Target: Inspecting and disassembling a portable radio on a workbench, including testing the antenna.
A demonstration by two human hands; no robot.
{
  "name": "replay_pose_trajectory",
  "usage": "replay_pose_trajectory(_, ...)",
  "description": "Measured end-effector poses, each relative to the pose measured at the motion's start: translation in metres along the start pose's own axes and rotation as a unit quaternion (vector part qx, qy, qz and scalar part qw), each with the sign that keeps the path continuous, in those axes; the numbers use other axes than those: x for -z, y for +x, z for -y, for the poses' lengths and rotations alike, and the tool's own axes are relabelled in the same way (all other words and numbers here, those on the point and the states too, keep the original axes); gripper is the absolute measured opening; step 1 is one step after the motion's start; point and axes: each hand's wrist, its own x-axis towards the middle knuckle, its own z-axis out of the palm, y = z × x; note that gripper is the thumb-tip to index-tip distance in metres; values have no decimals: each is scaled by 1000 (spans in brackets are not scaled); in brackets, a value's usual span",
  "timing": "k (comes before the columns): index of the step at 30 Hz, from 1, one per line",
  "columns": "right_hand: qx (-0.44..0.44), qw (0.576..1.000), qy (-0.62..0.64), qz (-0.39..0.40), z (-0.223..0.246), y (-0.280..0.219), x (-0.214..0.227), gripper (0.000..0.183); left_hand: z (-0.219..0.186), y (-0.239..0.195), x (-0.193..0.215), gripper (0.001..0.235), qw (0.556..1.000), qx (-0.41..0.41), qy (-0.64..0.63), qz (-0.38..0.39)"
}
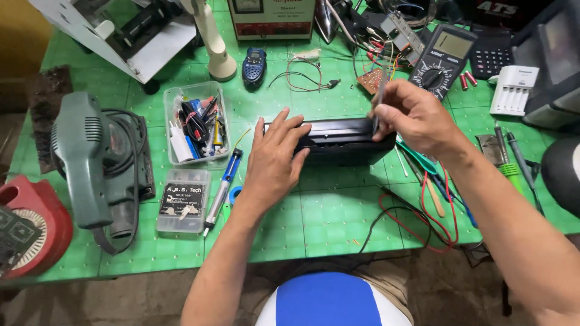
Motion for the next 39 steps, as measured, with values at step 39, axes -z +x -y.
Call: replay_pose_trajectory(39,79,984,-84,-136,16,-18,-11,19,-74,55,-111,11,938,-31,37,-343)
